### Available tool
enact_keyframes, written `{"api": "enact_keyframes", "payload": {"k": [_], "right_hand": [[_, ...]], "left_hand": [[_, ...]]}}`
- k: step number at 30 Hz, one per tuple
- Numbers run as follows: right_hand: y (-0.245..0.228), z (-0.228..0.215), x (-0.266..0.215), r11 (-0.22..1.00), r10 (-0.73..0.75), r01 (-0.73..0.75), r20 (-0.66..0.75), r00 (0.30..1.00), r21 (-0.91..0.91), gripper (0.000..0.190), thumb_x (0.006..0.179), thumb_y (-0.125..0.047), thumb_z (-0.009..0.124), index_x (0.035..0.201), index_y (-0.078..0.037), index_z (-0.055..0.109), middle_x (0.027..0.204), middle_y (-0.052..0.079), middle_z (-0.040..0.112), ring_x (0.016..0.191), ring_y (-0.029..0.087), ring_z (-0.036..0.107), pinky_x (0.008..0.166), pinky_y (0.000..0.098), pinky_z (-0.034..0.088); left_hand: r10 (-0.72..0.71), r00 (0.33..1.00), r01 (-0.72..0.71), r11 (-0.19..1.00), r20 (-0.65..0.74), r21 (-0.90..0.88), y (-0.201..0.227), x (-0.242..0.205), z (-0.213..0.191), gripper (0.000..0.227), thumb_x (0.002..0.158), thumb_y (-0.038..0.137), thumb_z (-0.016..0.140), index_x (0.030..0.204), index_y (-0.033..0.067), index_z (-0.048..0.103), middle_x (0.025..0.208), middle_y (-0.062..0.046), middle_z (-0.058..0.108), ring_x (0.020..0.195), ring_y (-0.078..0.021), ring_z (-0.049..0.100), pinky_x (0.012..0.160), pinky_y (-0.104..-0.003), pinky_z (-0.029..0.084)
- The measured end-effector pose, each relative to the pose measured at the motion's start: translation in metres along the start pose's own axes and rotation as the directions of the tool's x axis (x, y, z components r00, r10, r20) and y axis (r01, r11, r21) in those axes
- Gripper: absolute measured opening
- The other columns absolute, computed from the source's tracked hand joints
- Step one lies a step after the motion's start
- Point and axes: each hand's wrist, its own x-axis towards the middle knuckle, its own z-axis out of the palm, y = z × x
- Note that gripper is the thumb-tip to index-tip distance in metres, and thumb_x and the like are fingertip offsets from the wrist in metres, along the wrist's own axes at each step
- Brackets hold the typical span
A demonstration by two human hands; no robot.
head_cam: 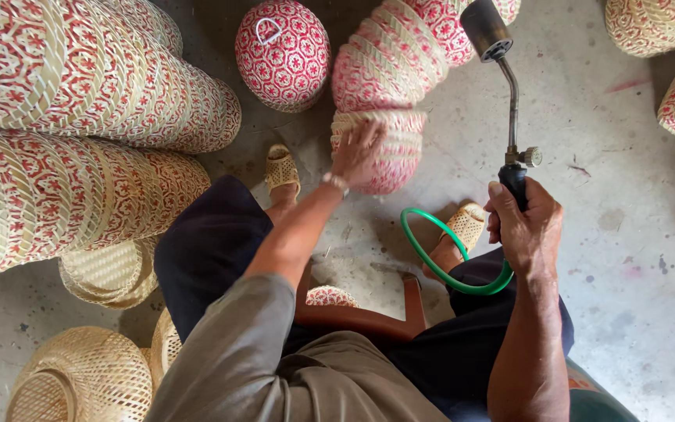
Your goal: The person uses a blowtorch to apply heat to the surface of woven baskets. They rotate each basket to cover different areas and then place the treated basket aside before picking up another one.
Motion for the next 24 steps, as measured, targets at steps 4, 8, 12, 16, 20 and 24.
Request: {"api": "enact_keyframes", "payload": {"k": [4, 8, 12, 16, 20, 24], "right_hand": [[-0.001, -0.003, 0.004, 1.000, -0.014, 0.014, 0.002, 1.000, -0.004, 0.029, 0.102, -0.027, 0.067, 0.091, 0.000, 0.064, 0.070, 0.004, 0.063, 0.055, 0.009, 0.056, 0.047, 0.0275, 0.047], [-0.002, -0.002, 0.007, 1.000, 0.019, -0.019, 0.009, 1.000, -0.002, 0.028, 0.100, -0.027, 0.068, 0.090, 0.000, 0.065, 0.068, 0.004, 0.061, 0.054, 0.009, 0.055, 0.046, 0.0278, 0.047], [0.005, 0.000, 0.003, 1.000, -0.011, 0.011, 0.034, 0.999, -0.013, 0.028, 0.100, -0.024, 0.069, 0.089, 0.001, 0.064, 0.066, 0.006, 0.061, 0.053, 0.010, 0.055, 0.046, 0.0281, 0.046], [0.009, 0.002, 0.001, 0.999, -0.036, 0.037, 0.047, 0.998, -0.019, 0.026, 0.096, -0.022, 0.070, 0.087, 0.002, 0.064, 0.067, 0.005, 0.062, 0.053, 0.010, 0.057, 0.045, 0.0280, 0.048], [0.022, -0.003, -0.004, 0.999, -0.033, 0.036, 0.070, 0.997, -0.038, 0.026, 0.094, -0.021, 0.072, 0.087, 0.003, 0.064, 0.064, 0.007, 0.061, 0.052, 0.010, 0.056, 0.044, 0.0293, 0.046], [0.045, -0.008, -0.015, 0.991, -0.023, 0.029, 0.052, 0.998, -0.127, 0.030, 0.093, -0.023, 0.075, 0.086, 0.004, 0.064, 0.064, 0.009, 0.060, 0.053, 0.013, 0.056, 0.046, 0.0318, 0.047]], "left_hand": [[-0.022, 0.828, 0.099, 0.989, 0.560, -0.107, -0.016, 0.044, 0.004, 0.066, 0.097, 0.034, 0.065, 0.154, 0.0068, 0.044, 0.140, -0.019, 0.061, 0.129, -0.0354, 0.057, 0.118, -0.050, 0.046], [-0.002, 0.998, 0.022, 0.960, 0.068, -0.280, 0.002, 0.009, 0.024, 0.074, 0.078, 0.018, 0.073, 0.146, 0.0048, 0.046, 0.124, -0.018, 0.065, 0.123, -0.0350, 0.060, 0.111, -0.048, 0.047], [-0.229, 0.973, 0.212, 0.899, 0.002, -0.384, 0.021, -0.042, 0.049, 0.067, 0.072, 0.026, 0.079, 0.128, 0.0006, 0.054, 0.110, -0.022, 0.068, 0.105, -0.0392, 0.063, 0.091, -0.049, 0.048], [-0.191, 0.938, 0.307, 0.845, 0.289, -0.437, 0.031, -0.062, 0.045, 0.036, 0.086, 0.037, 0.067, 0.105, 0.0062, 0.071, 0.090, -0.019, 0.070, 0.091, -0.0370, 0.068, 0.087, -0.052, 0.049], [-0.257, 0.906, 0.390, 0.816, 0.336, -0.426, 0.052, -0.083, 0.002, 0.039, 0.093, 0.034, 0.066, 0.087, -0.0045, 0.063, 0.081, -0.022, 0.066, 0.079, -0.0329, 0.068, 0.078, -0.048, 0.052], [-0.429, 0.899, 0.382, 0.665, 0.091, -0.641, 0.075, -0.109, -0.064, 0.023, 0.090, 0.024, 0.070, 0.092, 0.0013, 0.066, 0.080, -0.016, 0.067, 0.072, -0.0281, 0.065, 0.067, -0.044, 0.049]]}}
